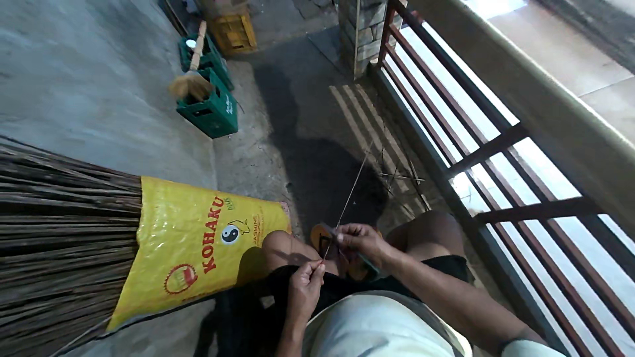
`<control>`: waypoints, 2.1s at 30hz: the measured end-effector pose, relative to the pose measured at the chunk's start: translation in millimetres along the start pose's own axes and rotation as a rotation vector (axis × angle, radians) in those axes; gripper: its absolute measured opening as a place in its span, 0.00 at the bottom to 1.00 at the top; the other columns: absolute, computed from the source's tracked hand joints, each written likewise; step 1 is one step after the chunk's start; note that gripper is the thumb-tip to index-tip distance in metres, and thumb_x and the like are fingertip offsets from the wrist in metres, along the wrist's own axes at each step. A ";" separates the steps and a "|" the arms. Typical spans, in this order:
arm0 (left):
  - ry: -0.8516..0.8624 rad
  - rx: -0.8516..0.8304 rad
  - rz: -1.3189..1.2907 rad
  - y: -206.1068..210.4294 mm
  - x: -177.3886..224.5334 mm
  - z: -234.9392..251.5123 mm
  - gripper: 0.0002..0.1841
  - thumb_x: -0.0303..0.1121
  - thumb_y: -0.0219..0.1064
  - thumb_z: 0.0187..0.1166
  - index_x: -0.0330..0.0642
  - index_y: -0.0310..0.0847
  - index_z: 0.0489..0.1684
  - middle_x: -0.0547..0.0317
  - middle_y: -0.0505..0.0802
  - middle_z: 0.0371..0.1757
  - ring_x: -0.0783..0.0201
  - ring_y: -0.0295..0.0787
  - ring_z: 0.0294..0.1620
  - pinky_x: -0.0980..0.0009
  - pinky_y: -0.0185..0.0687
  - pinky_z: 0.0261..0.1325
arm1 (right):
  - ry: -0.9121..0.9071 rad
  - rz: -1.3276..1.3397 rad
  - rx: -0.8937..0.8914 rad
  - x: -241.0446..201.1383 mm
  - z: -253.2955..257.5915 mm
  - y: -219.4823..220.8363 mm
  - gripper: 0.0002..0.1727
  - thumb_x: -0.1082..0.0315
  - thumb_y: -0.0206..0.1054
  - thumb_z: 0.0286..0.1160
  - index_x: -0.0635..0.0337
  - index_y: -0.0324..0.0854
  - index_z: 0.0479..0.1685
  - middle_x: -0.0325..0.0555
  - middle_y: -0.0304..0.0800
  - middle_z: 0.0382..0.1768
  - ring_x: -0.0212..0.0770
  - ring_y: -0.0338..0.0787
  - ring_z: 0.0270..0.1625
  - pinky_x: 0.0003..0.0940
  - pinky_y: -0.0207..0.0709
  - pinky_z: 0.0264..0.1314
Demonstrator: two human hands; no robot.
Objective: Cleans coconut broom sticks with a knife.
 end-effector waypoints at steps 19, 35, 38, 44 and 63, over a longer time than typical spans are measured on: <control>0.022 0.020 -0.004 6.4 6.0 1.6 0.07 0.23 0.66 0.78 0.30 0.89 0.45 0.63 0.91 0.29 0.80 0.82 0.24 0.83 0.80 0.32 | -0.001 0.028 0.015 3.7 -8.4 6.3 0.15 0.71 0.67 0.80 0.67 0.82 0.61 0.37 0.88 0.34 0.26 0.82 0.27 0.22 0.78 0.30; -0.085 -0.097 -0.136 9.8 -6.9 1.2 0.09 0.25 0.59 0.82 0.33 0.87 0.42 0.68 0.85 0.20 0.79 0.73 0.16 0.84 0.67 0.19 | -0.080 -0.122 -0.150 20.7 -14.9 29.4 0.19 0.68 0.65 0.81 0.68 0.80 0.67 0.38 0.88 0.35 0.25 0.79 0.26 0.23 0.76 0.29; -0.185 -0.146 -0.279 12.4 -7.1 0.4 0.09 0.25 0.56 0.82 0.38 0.84 0.36 0.68 0.83 0.18 0.79 0.71 0.14 0.84 0.64 0.16 | -0.071 -0.124 -0.248 28.5 -17.1 38.4 0.19 0.66 0.67 0.81 0.65 0.82 0.66 0.37 0.88 0.33 0.24 0.78 0.23 0.21 0.74 0.26; -0.291 -0.213 -0.494 15.7 -9.7 -3.5 0.11 0.26 0.56 0.85 0.36 0.87 0.49 0.70 0.79 0.16 0.81 0.65 0.10 0.86 0.59 0.12 | -0.126 -0.029 -0.080 -7.8 0.4 -1.7 0.15 0.70 0.67 0.79 0.66 0.83 0.62 0.34 0.92 0.40 0.25 0.86 0.35 0.24 0.82 0.40; -0.350 -0.268 -0.570 9.9 -18.6 -13.2 0.10 0.28 0.57 0.83 0.40 0.87 0.44 0.71 0.77 0.13 0.82 0.64 0.08 0.86 0.60 0.11 | -0.060 -0.017 -0.165 -10.2 5.0 5.5 0.13 0.69 0.66 0.80 0.63 0.84 0.58 0.32 0.88 0.32 0.24 0.81 0.26 0.22 0.78 0.30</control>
Point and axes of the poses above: each hand's wrist, its own z-axis towards the middle knuckle, its own y-axis out of the palm, x = y × z, the point moved 9 cm from there along z, towards the middle knuckle
